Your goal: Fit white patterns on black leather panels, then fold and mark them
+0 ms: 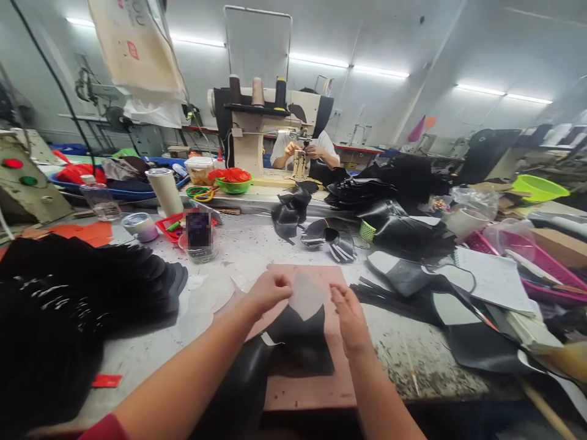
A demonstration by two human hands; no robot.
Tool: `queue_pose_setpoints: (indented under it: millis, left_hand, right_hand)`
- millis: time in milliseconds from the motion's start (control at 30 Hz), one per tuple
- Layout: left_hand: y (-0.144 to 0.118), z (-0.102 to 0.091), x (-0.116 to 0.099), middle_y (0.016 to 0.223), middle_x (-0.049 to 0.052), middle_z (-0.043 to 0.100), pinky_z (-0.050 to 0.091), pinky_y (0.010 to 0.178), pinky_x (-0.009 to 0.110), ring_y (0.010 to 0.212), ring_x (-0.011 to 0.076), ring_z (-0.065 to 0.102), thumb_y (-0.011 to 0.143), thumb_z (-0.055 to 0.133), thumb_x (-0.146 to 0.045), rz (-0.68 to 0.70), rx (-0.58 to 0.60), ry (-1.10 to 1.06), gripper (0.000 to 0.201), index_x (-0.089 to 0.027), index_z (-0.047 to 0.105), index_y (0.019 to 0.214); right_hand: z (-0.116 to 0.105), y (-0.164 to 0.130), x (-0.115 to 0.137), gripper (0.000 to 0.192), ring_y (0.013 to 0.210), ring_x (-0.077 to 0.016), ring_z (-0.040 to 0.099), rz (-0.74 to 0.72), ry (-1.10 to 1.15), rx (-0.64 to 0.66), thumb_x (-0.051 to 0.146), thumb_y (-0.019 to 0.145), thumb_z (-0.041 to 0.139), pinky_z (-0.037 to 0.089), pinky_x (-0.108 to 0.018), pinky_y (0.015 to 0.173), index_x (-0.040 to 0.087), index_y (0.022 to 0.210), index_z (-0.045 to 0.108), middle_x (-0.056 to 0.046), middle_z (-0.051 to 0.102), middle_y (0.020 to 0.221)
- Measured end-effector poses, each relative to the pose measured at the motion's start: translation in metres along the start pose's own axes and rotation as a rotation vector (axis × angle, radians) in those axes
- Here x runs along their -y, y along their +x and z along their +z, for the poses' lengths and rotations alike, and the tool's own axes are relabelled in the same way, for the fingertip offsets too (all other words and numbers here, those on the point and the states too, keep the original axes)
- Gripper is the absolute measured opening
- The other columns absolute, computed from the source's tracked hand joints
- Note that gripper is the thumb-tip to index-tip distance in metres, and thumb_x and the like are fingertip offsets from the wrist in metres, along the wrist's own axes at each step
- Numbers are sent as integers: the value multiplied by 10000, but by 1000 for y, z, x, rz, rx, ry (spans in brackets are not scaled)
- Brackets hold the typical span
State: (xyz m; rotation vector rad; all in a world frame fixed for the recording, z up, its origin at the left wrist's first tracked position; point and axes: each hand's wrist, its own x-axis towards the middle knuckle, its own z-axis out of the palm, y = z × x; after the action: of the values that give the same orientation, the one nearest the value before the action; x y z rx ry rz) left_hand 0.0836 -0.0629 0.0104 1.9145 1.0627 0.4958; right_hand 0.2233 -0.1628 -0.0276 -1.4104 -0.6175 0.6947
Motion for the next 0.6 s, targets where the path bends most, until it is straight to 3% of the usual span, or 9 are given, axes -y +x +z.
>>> queue_pose_setpoints:
  millis: [67,133,267,367,433,500,600]
  left_hand:
    - [0,2,6,519,-52,429,325,478,212,490,90,407,560,459,-179,-65,54,-84,37,-177,449,525]
    - [-3,7,11,491,-60,400,294,457,206,464,81,373,539,461,-193,-136,98,-139,44,-177,438,506]
    - [-4,23,23,427,-70,345,222,425,208,429,78,318,507,488,-204,-267,120,-173,91,-182,421,450]
    - [1,29,30,437,-60,381,203,428,208,456,86,336,499,552,-225,-307,83,-187,135,-181,438,442]
    - [4,29,30,480,-50,422,216,431,205,485,95,370,519,583,-290,-326,54,-225,157,-182,472,492]
    - [5,27,26,554,-33,468,236,422,204,496,99,404,576,546,-413,-361,58,-294,235,-180,517,580]
    - [4,23,19,643,-6,505,255,402,198,489,91,435,631,440,-549,-416,123,-419,405,-161,543,685]
  right_hand:
    - [-5,0,-6,344,663,-155,487,103,-9,167,492,605,624,391,-260,588,188,764,601,-15,566,732]
    - [-7,-2,-13,300,557,-128,458,146,-1,251,465,603,622,382,-248,520,181,692,589,7,540,624]
    - [-12,-7,-26,282,444,-97,394,142,-23,221,440,607,626,338,-221,414,167,660,582,43,473,501]
    - [-16,-7,-25,279,489,-124,462,106,-51,174,434,624,626,392,-246,448,160,671,604,21,521,533]
    - [-18,-6,-21,246,620,-157,532,5,-93,73,407,675,604,449,-281,561,165,719,621,-17,584,654]
    - [-20,-8,-17,182,744,-176,558,-225,-207,-40,336,744,564,467,-302,649,177,786,643,-49,604,775]
    - [-24,-13,-19,185,786,-180,578,-610,-437,44,201,790,509,488,-316,678,214,871,674,-70,607,833]
